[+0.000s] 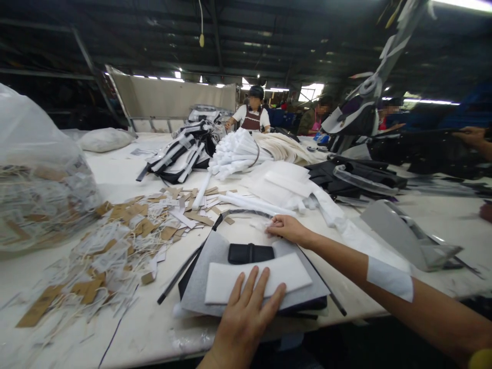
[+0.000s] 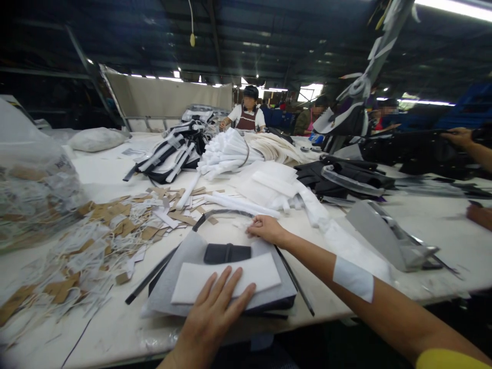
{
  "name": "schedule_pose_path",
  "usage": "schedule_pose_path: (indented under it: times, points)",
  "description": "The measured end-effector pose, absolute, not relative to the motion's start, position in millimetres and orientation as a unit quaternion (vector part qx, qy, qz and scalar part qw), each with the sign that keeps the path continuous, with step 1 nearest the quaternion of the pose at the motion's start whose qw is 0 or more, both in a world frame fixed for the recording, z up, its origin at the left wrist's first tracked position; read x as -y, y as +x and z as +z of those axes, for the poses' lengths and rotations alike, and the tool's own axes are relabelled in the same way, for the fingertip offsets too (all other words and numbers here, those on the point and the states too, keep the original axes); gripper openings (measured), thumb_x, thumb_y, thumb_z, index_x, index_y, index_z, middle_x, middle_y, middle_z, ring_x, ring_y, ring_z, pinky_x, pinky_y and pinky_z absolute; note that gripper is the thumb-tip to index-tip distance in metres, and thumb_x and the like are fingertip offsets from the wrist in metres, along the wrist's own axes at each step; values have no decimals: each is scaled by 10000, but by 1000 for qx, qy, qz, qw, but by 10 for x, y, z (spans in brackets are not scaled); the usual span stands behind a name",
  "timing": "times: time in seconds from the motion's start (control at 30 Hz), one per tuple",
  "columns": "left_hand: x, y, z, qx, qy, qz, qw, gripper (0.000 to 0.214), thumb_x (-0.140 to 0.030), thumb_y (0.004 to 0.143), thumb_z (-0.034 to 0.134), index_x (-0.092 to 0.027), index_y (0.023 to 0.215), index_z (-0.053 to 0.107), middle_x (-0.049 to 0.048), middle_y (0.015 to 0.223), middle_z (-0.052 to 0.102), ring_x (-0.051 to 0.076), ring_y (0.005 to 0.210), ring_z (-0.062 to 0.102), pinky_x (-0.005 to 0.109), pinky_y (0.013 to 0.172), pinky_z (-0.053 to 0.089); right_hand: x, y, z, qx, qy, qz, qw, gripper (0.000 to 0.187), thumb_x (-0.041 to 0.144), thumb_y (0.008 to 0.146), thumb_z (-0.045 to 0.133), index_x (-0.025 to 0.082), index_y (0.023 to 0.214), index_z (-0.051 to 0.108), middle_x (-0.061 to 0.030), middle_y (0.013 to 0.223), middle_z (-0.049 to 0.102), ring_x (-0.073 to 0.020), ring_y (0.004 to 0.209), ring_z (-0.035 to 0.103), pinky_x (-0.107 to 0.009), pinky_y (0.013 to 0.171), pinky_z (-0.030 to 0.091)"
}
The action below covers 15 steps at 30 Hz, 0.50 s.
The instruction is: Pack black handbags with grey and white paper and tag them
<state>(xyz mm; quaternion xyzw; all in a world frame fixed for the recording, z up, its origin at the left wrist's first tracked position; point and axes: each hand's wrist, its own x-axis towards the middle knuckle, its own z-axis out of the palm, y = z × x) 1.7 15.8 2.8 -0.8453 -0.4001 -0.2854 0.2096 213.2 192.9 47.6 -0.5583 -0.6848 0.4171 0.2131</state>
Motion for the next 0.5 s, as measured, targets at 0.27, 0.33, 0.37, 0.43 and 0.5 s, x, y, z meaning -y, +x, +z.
schedule_pose_path:
  times: [0.27,0.33,0.37,0.43,0.5]
  points:
    - [-182,13,45,393,-854,-253,228,446,-337,1032,369,-350,1476,410,42,1486,497,252,1369,459,428,1093,415,-1557,2220,818,536,-473,589,376,630,357,657,857,167,1187,576,0,841,707,-133,785,659,-246,734,482]
    - [-184,4,61,391,-860,-239,225,454,-338,1030,376,-345,1483,397,44,1493,489,259,1375,450,430,1089,420,-1433,2243,902,534,-456,597,389,720,329,673,854,177,1308,552,14,850,698,-126,804,655,-249,775,491]
    - [-183,-3,73,392,-863,-230,220,459,-334,1029,381,-343,1488,389,45,1494,487,263,1377,446,432,1089,421,-1367,2256,939,542,-448,594,391,732,324,683,848,185,1337,548,8,879,704,-132,835,659,-256,799,496]
    - [-180,-16,100,393,-867,-220,213,466,-319,1029,382,-340,1494,376,49,1493,487,267,1378,445,437,1090,422,-1225,2286,1001,580,-442,565,386,653,338,701,831,188,1297,609,-17,934,723,-162,891,669,-288,838,511]
    - [-178,-26,119,390,-871,-213,210,473,-301,1029,381,-334,1501,363,52,1495,485,268,1376,447,440,1088,425,-1067,2325,1044,646,-440,496,378,437,361,742,792,182,1134,721,-48,971,742,-201,935,680,-327,881,522]
